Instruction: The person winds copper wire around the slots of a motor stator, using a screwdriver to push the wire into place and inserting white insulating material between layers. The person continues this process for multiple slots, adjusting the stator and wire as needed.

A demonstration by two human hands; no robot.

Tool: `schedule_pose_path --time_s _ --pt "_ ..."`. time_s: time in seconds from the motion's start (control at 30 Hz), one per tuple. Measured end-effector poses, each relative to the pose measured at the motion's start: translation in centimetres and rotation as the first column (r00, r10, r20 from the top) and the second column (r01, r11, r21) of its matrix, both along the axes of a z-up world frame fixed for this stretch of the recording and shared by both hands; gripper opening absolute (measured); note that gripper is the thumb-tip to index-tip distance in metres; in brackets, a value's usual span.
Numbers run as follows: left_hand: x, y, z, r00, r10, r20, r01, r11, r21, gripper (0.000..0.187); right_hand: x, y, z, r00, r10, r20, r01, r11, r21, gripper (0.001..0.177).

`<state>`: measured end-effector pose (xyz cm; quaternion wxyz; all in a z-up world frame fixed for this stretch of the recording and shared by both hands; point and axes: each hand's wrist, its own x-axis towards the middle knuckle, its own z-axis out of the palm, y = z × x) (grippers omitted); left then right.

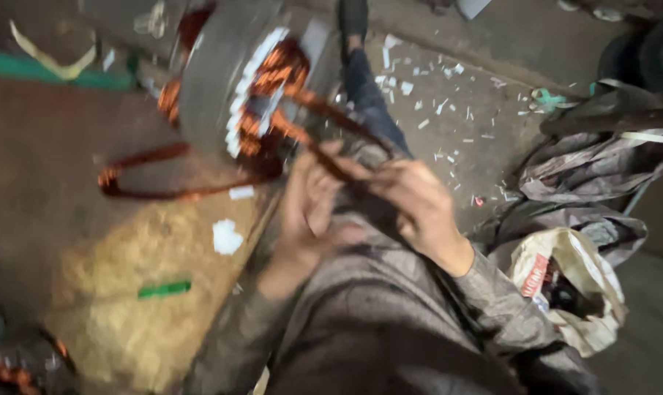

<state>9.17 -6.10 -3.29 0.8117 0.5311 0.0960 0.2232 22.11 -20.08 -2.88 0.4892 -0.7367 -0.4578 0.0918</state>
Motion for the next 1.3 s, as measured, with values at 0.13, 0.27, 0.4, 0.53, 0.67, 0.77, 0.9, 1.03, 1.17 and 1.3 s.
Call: schedule_pose_path --time_s 0.13,0.27,0.4,0.53,0.67,0.77,0.9,1.03,1.17,1.3 --pt "0.0 0.4 -0.2 0.951 0.144 0.274 -0.101 0.981 -0.166 0.057 -1.9 2.3 3.3 0.691 -0.058 -0.72 0.368 0.886 0.282 0.016" --pt "-1.1 -0.4 -0.7 0.783 0.391 0.483 -0.621 0.538 0.57 0.043 -1.2 7.5 2.3 0.766 0.535 -0.355 -0.165 0.699 0.696 0.059" --pt "-1.6 2.5 1.4 0.777 0.417 0.472 -0.562 0.118 0.819 0.048 -0.1 9.8 -0.7 0.682 0.484 -0.548 0.034 0.728 0.685 0.069" --pt "2.1 -0.8 6.3 0.866 0.475 0.155 -0.467 0.88 -0.087 0.056 1.2 8.6 -2.5 0.665 0.517 -0.54 0.048 0.691 0.721 0.04" --pt "1.5 0.4 6.5 0.809 0.526 0.262 -0.576 0.799 0.173 0.065 1.9 10.1 -2.4 0.591 0.482 -0.647 0.218 0.676 0.704 0.025" --pt "-0.4 6.6 4.8 0.767 0.559 0.316 -0.636 0.597 0.489 0.053 1.0 11.7 -1.5 0.586 0.232 -0.776 0.46 0.693 0.555 0.02" --pt "2.6 16.3 6.0 0.956 0.252 -0.152 -0.167 0.889 0.426 0.014 -1.2 13.2 0.6 0.725 -0.005 -0.688 0.518 0.662 0.541 0.013" --pt "6.0 20.6 8.9 0.804 -0.422 -0.419 0.553 0.79 0.264 0.017 -1.5 13.9 4.4 0.905 -0.392 -0.167 0.424 0.784 0.453 0.018" --pt "6.3 21.3 9.9 0.774 -0.398 -0.493 0.58 0.758 0.299 0.013 -0.5 13.0 7.3 0.946 -0.308 0.098 0.272 0.922 0.276 0.025" --pt "4.2 20.9 10.5 0.859 0.25 -0.447 0.344 0.366 0.865 0.031 0.7 12.3 7.3 0.948 -0.152 -0.281 0.217 0.952 0.218 0.034"
